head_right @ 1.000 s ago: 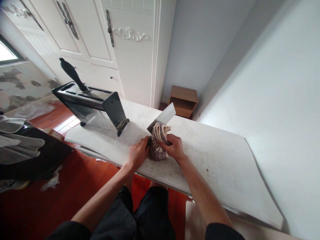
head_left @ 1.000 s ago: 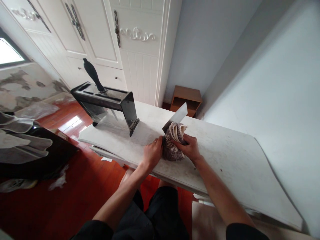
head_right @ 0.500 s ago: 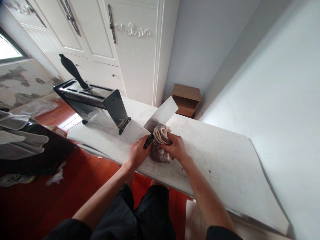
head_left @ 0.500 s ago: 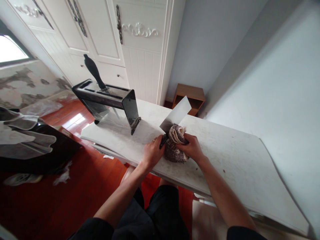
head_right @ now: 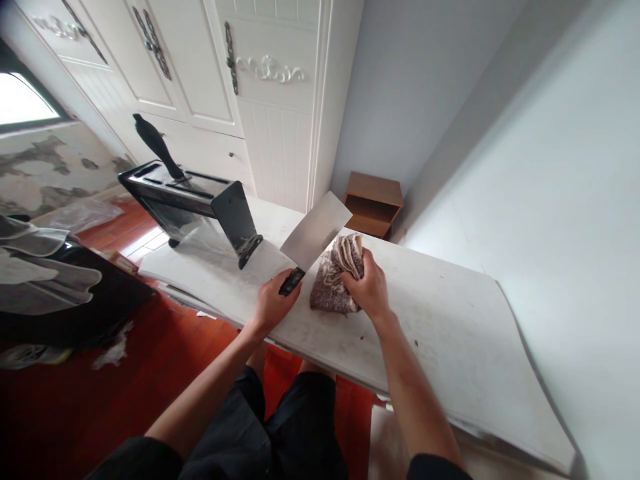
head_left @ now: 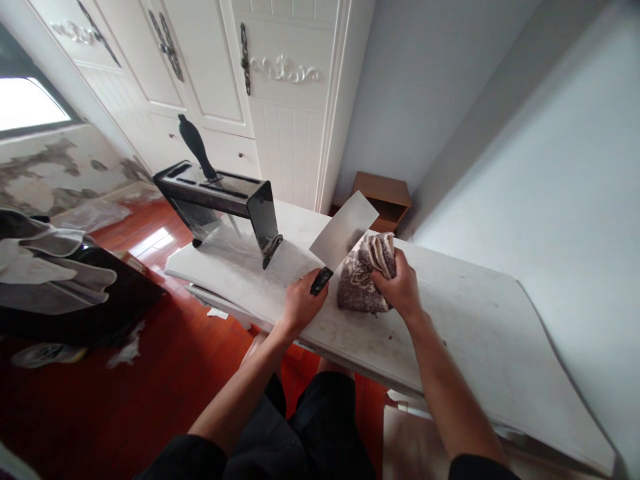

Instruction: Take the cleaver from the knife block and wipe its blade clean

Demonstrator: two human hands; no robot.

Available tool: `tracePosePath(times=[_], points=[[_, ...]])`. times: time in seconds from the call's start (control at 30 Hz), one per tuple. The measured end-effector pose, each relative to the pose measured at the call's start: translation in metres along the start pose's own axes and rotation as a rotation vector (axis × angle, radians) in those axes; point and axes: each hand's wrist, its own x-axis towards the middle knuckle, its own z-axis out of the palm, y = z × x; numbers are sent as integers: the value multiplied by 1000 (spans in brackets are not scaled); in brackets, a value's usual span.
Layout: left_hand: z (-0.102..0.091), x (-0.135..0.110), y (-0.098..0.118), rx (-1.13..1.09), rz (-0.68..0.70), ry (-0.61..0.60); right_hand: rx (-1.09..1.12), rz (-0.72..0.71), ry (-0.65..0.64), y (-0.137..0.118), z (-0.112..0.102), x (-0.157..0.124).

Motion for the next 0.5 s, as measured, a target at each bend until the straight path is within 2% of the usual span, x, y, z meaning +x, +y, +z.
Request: tracePosePath(times=[0.27, 0.37, 0.5], points=[[-2, 0, -1, -107, -29, 35, -43, -4, 337, 21, -24, 11], [-3, -1, 1, -128, -40, 44, -80, -49, 401, 19, -23, 10], [-3, -1, 0, -136, -36, 42, -218, -222, 400, 12, -16, 7]])
